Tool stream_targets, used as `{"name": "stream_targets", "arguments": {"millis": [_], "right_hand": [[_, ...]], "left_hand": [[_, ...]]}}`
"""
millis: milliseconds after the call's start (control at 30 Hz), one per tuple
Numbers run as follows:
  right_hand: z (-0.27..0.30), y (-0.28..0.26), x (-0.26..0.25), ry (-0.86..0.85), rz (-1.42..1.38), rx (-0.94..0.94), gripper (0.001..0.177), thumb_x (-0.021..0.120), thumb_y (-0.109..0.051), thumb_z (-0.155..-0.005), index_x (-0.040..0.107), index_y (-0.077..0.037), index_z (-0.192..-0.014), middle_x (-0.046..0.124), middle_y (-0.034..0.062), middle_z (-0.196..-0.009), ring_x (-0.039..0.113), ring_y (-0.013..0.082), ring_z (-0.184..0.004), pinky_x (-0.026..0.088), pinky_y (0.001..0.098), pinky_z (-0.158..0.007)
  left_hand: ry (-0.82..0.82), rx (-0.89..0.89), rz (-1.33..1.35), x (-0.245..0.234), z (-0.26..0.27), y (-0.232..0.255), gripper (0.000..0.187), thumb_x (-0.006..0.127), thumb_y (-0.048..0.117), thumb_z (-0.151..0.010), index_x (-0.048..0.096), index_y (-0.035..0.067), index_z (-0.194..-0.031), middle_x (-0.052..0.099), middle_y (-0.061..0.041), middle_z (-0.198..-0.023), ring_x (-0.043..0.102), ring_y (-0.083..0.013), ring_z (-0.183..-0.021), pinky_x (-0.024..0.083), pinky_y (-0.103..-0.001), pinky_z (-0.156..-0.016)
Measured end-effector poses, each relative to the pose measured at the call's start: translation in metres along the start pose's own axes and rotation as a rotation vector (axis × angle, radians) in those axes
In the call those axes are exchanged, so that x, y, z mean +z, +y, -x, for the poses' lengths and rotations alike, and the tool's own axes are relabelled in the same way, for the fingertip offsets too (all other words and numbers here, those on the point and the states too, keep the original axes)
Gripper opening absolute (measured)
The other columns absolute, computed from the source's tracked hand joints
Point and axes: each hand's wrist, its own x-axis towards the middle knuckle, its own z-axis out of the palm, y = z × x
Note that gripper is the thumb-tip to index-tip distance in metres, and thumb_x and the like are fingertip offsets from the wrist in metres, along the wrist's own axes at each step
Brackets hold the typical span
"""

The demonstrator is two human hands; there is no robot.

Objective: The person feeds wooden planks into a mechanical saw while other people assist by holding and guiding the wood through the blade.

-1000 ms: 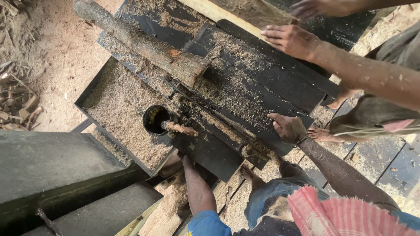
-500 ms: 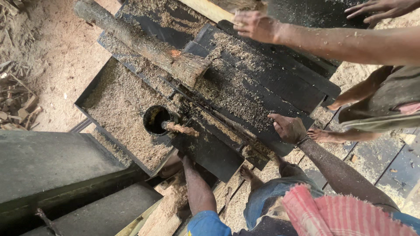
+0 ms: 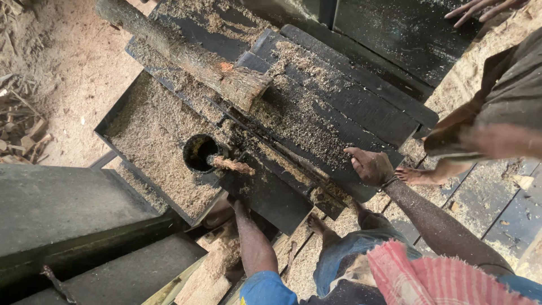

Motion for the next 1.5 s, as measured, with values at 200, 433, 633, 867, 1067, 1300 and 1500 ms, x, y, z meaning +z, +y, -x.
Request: {"name": "stream_targets", "arguments": {"millis": [200,433,633,867,1067,1300,1500], "right_hand": [[-0.001,-0.004,-0.004,0.002,-0.017,0.001,0.033,0.049,-0.023,-0.102,0.058,-0.017,-0.134,0.078,0.0162,-0.098,0.075,0.0247,-0.066,0.061,0.0381,-0.052],[0.002,-0.006,-0.006,0.029,-0.02,-0.023,0.033,0.052,-0.022,-0.1,0.059,-0.017,-0.132,0.077,0.0145,-0.109,0.077,0.0282,-0.082,0.064,0.0397,-0.066],[0.002,-0.008,-0.008,-0.033,-0.003,0.044,0.033,0.051,-0.022,-0.1,0.059,-0.019,-0.131,0.077,0.0118,-0.114,0.077,0.0265,-0.079,0.063,0.0389,-0.063],[-0.002,-0.016,-0.046,0.001,-0.495,0.333,0.048,0.055,-0.023,-0.097,0.054,-0.015,-0.144,0.07,0.0151,-0.086,0.064,0.0221,-0.067,0.055,0.0372,-0.061],[0.034,0.065,-0.087,0.464,-0.667,0.637,0.05,0.057,-0.033,-0.1,0.053,-0.007,-0.142,0.064,0.009,-0.094,0.059,0.0164,-0.073,0.053,0.0326,-0.059],[0.038,0.199,-0.076,0.348,-1.04,1.039,0.066,0.07,-0.053,-0.098,0.057,0.0,-0.135,0.067,0.0097,-0.099,0.063,0.0184,-0.074,0.053,0.0325,-0.056],[0.024,0.204,-0.092,0.154,-0.799,0.708,0.082,0.068,-0.06,-0.098,0.045,0.007,-0.141,0.052,0.0189,-0.122,0.052,0.0264,-0.1,0.045,0.0375,-0.079]], "left_hand": [[0.037,-0.072,0.305,-0.014,-0.008,-0.017,0.049,0.047,0.034,-0.109,0.057,-0.001,-0.141,0.066,-0.013,-0.133,0.066,-0.0268,-0.115,0.06,-0.04,-0.094],[0.375,-0.494,-0.345,-0.033,0.004,0.0,0.025,0.06,0.022,-0.103,0.066,-0.001,-0.11,0.068,-0.015,-0.083,0.06,-0.0245,-0.058,0.049,-0.039,-0.045],[0.415,-0.374,-0.245,-0.041,0.028,-0.001,0.008,0.068,0.002,-0.093,0.065,0.002,-0.099,0.065,-0.009,-0.074,0.058,-0.0187,-0.052,0.047,-0.033,-0.042],[0.234,-0.287,-0.365,-0.039,0.083,0.018,0.019,0.053,0.023,-0.101,0.063,0.009,-0.093,0.063,-0.004,-0.069,0.057,-0.0141,-0.052,0.047,-0.03,-0.044],[0.225,-0.466,-0.325,-0.06,0.212,0.019,0.049,0.04,0.044,-0.108,0.061,0.007,-0.084,0.049,-0.006,-0.057,0.045,-0.0173,-0.044,0.044,-0.036,-0.04],[0.299,-0.46,-0.049,-0.029,0.311,-0.004,0.046,0.046,0.044,-0.106,0.058,0.002,-0.091,0.043,-0.003,-0.057,0.042,-0.0162,-0.043,0.037,-0.034,-0.039],[0.239,-0.389,-0.252,0.019,0.316,0.026,0.042,0.05,0.042,-0.105,0.062,0.004,-0.09,0.047,-0.003,-0.057,0.045,-0.015,-0.044,0.038,-0.033,-0.04]]}}
